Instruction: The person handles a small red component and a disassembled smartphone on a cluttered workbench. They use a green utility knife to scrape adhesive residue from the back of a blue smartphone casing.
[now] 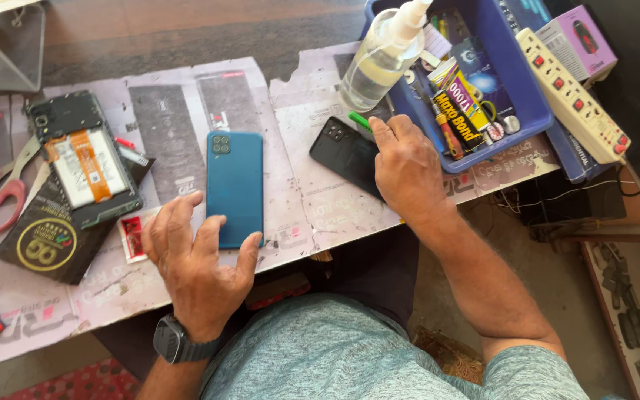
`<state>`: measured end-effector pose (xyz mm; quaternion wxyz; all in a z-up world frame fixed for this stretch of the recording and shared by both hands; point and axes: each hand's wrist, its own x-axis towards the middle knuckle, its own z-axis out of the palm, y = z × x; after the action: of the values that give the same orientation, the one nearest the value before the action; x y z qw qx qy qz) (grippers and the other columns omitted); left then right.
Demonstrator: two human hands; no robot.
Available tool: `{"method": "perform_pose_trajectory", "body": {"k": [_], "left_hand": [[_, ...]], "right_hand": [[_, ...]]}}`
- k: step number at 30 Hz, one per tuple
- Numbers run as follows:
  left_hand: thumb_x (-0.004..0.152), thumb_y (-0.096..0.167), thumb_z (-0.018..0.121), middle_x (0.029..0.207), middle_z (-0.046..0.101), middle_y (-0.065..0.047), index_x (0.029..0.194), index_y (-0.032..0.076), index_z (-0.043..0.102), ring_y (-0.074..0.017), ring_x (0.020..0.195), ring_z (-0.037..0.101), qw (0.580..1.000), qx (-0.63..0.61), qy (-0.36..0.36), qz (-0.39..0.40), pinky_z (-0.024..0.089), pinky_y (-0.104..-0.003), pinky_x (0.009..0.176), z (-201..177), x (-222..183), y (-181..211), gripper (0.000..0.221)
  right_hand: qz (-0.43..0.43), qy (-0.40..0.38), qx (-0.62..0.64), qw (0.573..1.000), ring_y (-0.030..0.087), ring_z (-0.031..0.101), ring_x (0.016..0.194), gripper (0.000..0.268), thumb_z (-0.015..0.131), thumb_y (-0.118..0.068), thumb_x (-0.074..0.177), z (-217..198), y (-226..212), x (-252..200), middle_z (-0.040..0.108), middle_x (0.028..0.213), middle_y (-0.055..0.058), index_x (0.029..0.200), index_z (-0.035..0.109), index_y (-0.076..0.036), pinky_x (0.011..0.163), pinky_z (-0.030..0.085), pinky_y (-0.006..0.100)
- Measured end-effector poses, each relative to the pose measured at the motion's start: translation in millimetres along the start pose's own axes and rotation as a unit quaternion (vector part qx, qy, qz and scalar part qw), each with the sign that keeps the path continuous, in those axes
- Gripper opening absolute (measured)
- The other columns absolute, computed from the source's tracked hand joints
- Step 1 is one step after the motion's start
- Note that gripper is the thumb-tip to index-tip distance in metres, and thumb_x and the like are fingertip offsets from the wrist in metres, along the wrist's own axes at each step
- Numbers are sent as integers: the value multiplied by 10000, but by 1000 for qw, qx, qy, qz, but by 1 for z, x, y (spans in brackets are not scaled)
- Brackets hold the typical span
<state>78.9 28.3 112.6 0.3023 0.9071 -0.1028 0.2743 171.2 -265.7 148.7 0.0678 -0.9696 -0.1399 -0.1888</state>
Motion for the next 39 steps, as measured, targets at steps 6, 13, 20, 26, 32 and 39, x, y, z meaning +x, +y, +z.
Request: {"method": "perform_pose_trajectory", "body": {"k": [6, 13, 20, 26, 32, 39], "left_hand": [[807, 264, 834, 1358, 571, -205, 1034, 2, 655, -390, 1356, 457, 1000, 7, 20, 4, 274, -579, 1178, 5, -3, -4, 390], [847, 161, 774, 1334, 621, -144, 1053, 27, 662, -342, 1350, 522, 996, -26, 87, -16, 301, -519, 1195, 1, -8, -4, 270], [700, 261, 808, 1309, 597, -164, 1054, 3, 697, -350, 1276, 483, 999, 21, -48, -5, 245, -577, 1085, -18, -1, 3, 452], [735, 276, 831, 1281, 613, -112, 1077, 53, 718, -323, 1285, 488, 997, 30, -67, -13, 250, -571, 1080, -18, -5, -5, 424], [740, 280, 845, 1278, 626, -83, 1075, 85, 721, -319, 1293, 494, 998, 39, -52, -2, 251, -562, 1087, -15, -7, -5, 407], [724, 295, 849, 1329, 573, -230, 1316, -34, 543, -365, 1273, 485, 997, -54, 24, -39, 290, -540, 1046, -29, 12, 6, 743]], "right_hand": [[-13, 3, 59, 998, 408, 598, 1017, 376, 582, 5, 902, 5, -5, 3, 599, 1073, 223, 1271, 651, 25, 884, 496, 501], [-9, -49, 245, 968, 362, 627, 1004, 226, 587, -42, 969, 1, -35, 5, 626, 1073, 190, 1182, 624, 23, 892, 503, 463], [-50, -173, 194, 964, 360, 639, 919, 388, 763, -311, 883, 16, -84, 54, 635, 1024, 182, 1033, 654, 30, 813, 503, 479], [-23, -251, 137, 958, 374, 625, 1078, 546, 779, -428, 838, 26, -107, 92, 645, 1157, 184, 1206, 699, -33, 899, 490, 496], [-29, -271, 128, 954, 369, 617, 1090, 645, 853, -462, 797, 40, -105, 102, 641, 1110, 223, 1168, 657, 29, 908, 489, 480], [106, -348, 559, 745, 66, 450, 562, 340, 823, -226, 856, 36, -84, 109, 585, 751, -11, 1070, 651, -25, 447, 355, 232]]}}
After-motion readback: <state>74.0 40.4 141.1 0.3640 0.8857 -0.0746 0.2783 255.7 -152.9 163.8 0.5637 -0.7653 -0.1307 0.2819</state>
